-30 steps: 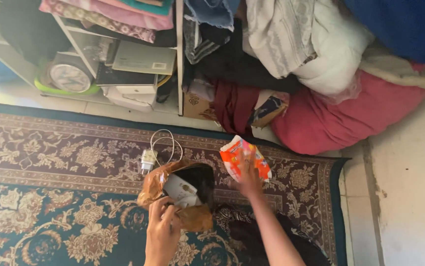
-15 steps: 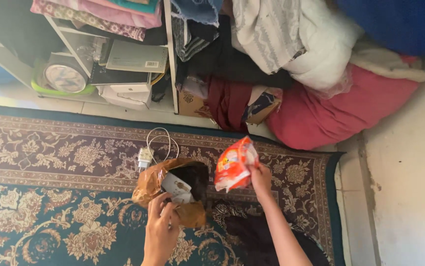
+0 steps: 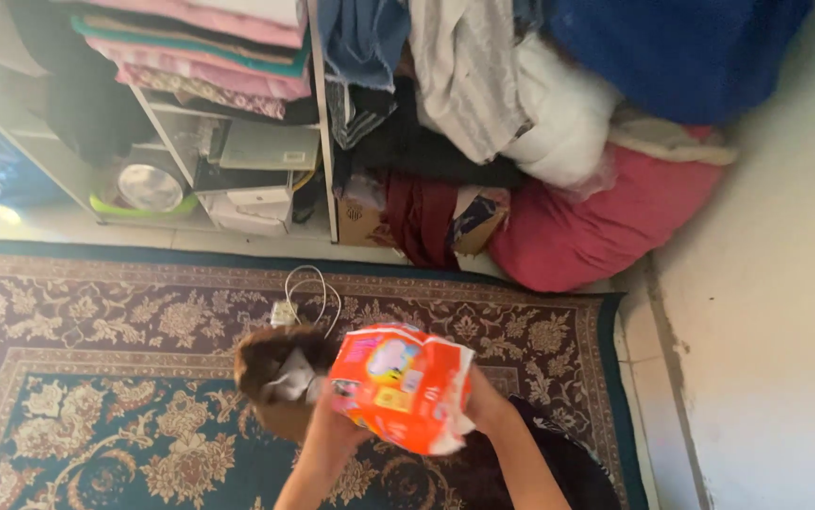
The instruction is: Sort and organize various items into bags and baskets.
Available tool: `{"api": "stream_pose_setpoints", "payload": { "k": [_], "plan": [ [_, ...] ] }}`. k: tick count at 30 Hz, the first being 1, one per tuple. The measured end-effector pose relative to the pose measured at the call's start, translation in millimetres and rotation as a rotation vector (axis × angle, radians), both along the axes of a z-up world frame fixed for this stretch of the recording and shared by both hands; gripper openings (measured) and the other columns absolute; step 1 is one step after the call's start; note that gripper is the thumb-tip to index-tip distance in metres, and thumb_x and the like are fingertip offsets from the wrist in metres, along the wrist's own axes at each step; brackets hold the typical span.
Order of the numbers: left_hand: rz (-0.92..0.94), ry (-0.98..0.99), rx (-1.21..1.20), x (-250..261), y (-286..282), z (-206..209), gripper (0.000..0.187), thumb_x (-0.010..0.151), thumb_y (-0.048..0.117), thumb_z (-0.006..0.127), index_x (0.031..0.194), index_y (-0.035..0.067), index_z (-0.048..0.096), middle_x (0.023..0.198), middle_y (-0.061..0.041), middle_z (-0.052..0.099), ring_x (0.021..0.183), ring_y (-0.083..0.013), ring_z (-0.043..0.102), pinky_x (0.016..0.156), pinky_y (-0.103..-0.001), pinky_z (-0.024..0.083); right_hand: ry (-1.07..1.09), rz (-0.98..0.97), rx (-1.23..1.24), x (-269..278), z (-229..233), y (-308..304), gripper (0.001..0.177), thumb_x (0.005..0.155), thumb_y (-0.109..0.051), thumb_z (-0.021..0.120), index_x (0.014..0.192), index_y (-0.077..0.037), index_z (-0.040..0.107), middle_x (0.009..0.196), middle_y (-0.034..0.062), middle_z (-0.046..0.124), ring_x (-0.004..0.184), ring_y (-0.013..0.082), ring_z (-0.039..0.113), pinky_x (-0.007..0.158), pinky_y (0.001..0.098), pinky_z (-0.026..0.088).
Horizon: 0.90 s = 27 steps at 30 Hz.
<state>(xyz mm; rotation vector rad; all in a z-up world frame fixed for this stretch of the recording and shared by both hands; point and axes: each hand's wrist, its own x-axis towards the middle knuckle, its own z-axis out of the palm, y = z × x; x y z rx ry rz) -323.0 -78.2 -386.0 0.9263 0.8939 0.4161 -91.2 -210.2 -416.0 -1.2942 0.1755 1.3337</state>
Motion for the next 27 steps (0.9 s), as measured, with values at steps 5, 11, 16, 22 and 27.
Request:
{"api": "stream_pose_setpoints", "payload": {
  "k": [5,11,16,22,27],
  "plan": [
    [0.135,-0.391,-0.224,-11.6,7.3,57.9,0.063,0.092,0.028,0.064,0.148,0.008,0.045,0.127,-0.007,0.066,0.11,-0.0197,0.069,0.08,-0.04,0.064,-0.323,0.17,0.091,-24.3,87.5,0.5,0.056,0.094,-0.043,0.059,0.138,-0.008,0.062,0.124,0.0132,0.07,0.106,0.0241,0.068,0.085,0.0378,0.058],
    [0.234,-0.281,-0.02,-22.7,-10.0,150.9,0.072,0.082,0.014,0.067,0.149,0.025,0.044,0.115,-0.003,0.068,0.095,-0.015,0.073,0.072,-0.037,0.065,-0.392,-0.064,0.063,-97.8,174.8,-5.0,0.064,0.093,-0.049,0.055,0.149,-0.02,0.047,0.134,0.0033,0.064,0.117,0.0161,0.066,0.094,0.0396,0.053],
    [-0.058,-0.214,0.369,-25.5,-41.1,155.6,0.061,0.088,0.011,0.075,0.143,0.009,0.049,0.108,-0.012,0.068,0.08,-0.0132,0.067,0.062,-0.031,0.058,-0.76,-0.056,0.103,-136.0,191.9,-43.9,0.065,0.093,-0.045,0.063,0.147,-0.013,0.048,0.124,0.0064,0.07,0.108,0.0145,0.068,0.093,0.0333,0.054],
    [-0.254,-0.252,0.189,-24.8,-81.0,198.0,0.066,0.09,0.032,0.061,0.148,0.018,0.035,0.119,-0.004,0.064,0.091,-0.0114,0.07,0.07,-0.034,0.063,-1.019,-0.069,0.054,-126.9,188.3,-115.3,0.05,0.1,-0.045,0.056,0.129,-0.005,0.066,0.095,0.007,0.073,0.085,0.0099,0.063,0.078,0.0278,0.052],
    [-0.306,-0.247,-0.039,-30.8,-117.8,235.1,0.066,0.093,0.044,0.054,0.155,0.027,0.036,0.128,0.005,0.063,0.104,-0.0105,0.07,0.081,-0.041,0.06,-1.115,-0.275,0.036,-130.4,230.0,-163.6,0.051,0.103,-0.045,0.057,0.112,0.001,0.076,0.083,0.0084,0.072,0.076,0.0087,0.059,0.069,0.0275,0.05]
  ]
}}
